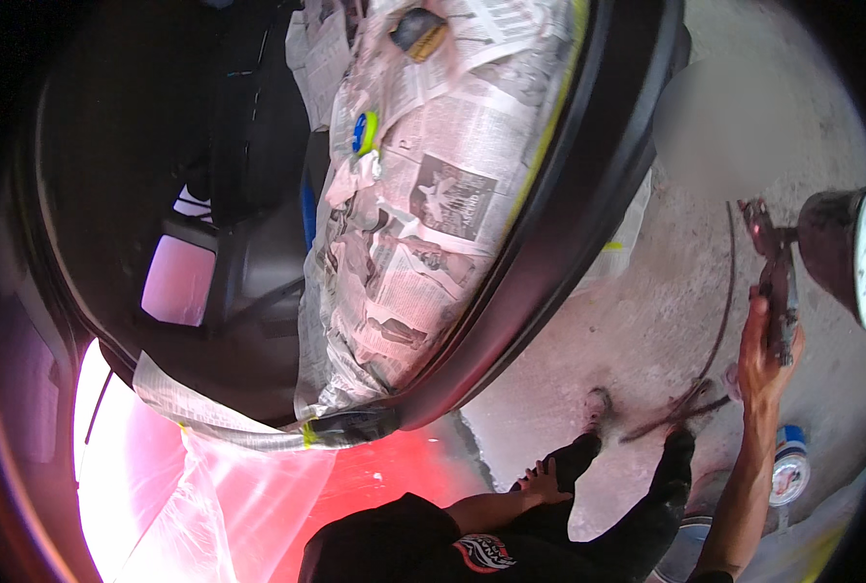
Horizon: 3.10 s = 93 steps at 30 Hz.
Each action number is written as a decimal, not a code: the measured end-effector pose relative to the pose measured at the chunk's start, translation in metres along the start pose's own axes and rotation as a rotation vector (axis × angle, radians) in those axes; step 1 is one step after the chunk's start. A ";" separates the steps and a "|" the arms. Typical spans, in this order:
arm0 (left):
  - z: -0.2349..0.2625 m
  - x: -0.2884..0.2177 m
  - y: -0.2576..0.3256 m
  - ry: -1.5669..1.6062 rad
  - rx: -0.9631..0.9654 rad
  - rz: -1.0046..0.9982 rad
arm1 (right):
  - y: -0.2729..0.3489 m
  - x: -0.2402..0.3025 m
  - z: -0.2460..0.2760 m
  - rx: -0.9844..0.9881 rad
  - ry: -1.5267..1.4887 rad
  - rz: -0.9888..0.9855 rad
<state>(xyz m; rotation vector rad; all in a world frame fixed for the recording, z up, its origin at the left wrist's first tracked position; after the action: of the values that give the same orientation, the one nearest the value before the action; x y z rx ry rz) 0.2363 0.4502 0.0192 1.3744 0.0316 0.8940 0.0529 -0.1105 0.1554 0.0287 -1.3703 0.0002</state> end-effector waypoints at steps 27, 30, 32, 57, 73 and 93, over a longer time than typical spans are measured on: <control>0.015 -0.040 -0.033 -0.247 -0.299 -0.106 | -0.047 -0.089 -0.045 -0.184 -0.132 -0.030; 0.028 -0.042 -0.032 -0.239 -0.310 -0.102 | -0.016 -0.089 -0.043 -0.068 -0.200 -0.172; 0.044 -0.049 -0.029 -0.197 -0.308 -0.126 | 0.013 -0.079 -0.036 0.094 -0.251 -0.221; 0.185 -0.169 -0.010 -0.053 -0.196 -0.474 | 0.012 0.086 -0.018 0.567 -0.201 -0.427; 0.261 -0.229 -0.035 0.154 -0.361 -0.470 | -0.203 0.145 0.008 -0.076 0.168 -0.135; 0.296 -0.331 0.080 0.249 0.053 -0.271 | -0.381 0.168 0.040 0.044 0.224 0.082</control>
<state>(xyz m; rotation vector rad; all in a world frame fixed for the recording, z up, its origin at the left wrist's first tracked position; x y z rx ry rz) 0.1194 0.0146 0.0054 1.2642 0.4252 0.8334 0.0534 -0.4951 0.3202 0.0092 -1.1470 0.0999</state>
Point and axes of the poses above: each hand's wrist, its own y-axis away from the middle knuckle, its own z-axis out of the back of the hand, x = y × z, the point moved 8 cm from there along -y, towards the middle knuckle, and after that the axes turned 7 degrees about -x, right-handed, at the moved point
